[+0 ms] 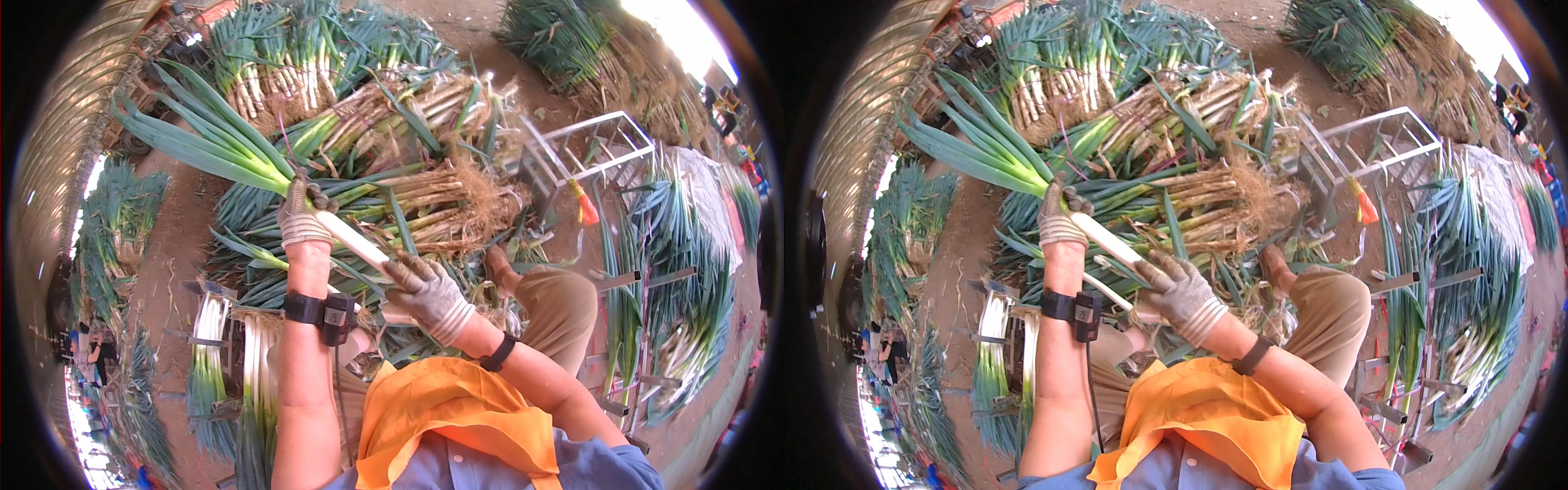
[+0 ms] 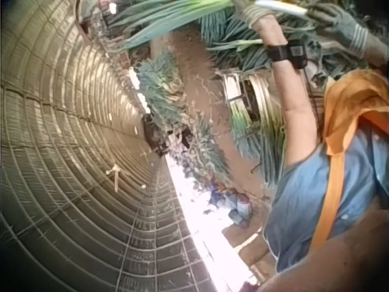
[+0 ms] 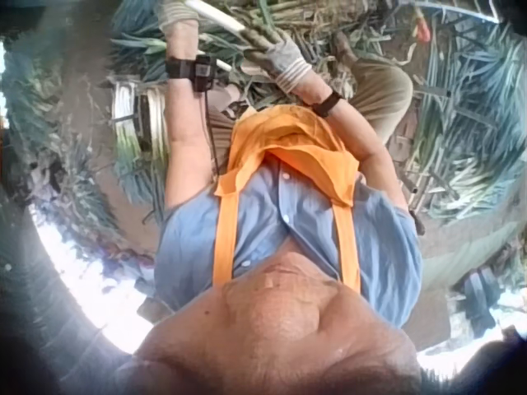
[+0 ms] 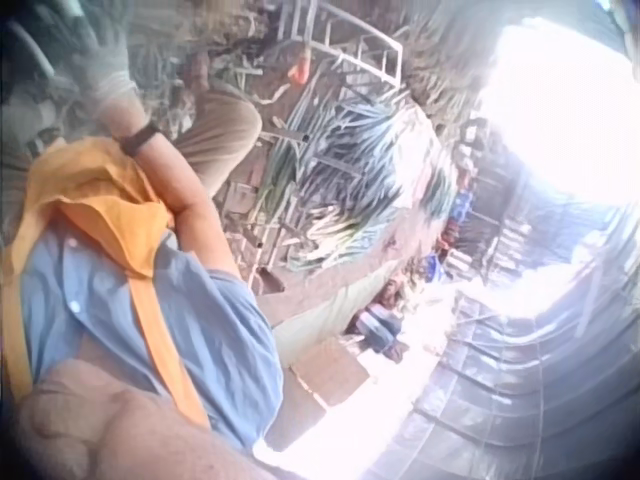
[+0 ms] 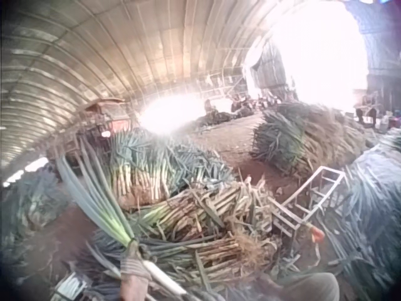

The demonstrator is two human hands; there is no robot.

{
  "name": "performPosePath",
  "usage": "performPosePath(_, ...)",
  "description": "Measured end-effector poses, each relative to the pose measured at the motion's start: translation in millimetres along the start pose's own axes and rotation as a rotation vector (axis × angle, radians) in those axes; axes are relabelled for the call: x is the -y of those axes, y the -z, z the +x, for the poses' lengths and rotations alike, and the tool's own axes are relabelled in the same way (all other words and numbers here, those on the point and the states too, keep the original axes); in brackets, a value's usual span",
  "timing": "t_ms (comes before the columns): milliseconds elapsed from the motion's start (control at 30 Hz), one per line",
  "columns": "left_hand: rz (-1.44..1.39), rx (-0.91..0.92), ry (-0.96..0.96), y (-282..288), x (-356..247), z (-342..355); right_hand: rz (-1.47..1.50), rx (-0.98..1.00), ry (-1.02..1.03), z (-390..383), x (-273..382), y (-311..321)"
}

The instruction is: The person sits on the ground and repeatedly picks up long green vegetables, peels off outer layers by hand, and places the trimmed stalks into a wooden crate. The person handles the vegetables one at a time, removing dry or damaged outer leaves before stacking them.

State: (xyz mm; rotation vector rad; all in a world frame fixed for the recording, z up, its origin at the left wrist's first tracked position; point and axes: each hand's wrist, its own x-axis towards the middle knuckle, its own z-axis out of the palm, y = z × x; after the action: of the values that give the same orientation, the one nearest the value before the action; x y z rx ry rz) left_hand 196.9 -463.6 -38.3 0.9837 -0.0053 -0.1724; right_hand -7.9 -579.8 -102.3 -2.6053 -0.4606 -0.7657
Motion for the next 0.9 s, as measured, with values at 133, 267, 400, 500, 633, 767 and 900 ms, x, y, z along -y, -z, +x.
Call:
performPosePath(133,0.055,-0.039,-0.108,3.6,-57.4,19.1,0.144,0.123,0.107,-22.9,13.0,-1.5)
performPosePath(267,0.084,-0.031,-0.177,20.5,-102.8,26.5,0.094,0.343,-0.051,-83.2,-8.4,-41.4)
performPosePath(400,0.151,0.02,-0.243,17.6,-79.2,17.4,-0.033,0.827,-0.448,-116.4,-44.8,-82.8)
performPosePath(500,0.103,0.125,-0.236,15.6,-114.3,17.8,-0.224,0.109,-0.411,-216.5,-76.4,-110.1)
performPosePath(633,-0.022,0.414,-0.14,-1.1,-110.8,5.9,0.11,0.954,-0.627,-122.4,-96.4,-78.6)
performPosePath(767,-0.142,0.414,-0.043,-3.1,-86.5,-10.6,1.314,0.661,-0.558,-20.7,-54.1,-48.8)
performPosePath(900,-0.262,0.726,0.051,-22.9,-47.6,-29.1,2.265,0.421,-0.761,15.7,-9.4,-11.1)
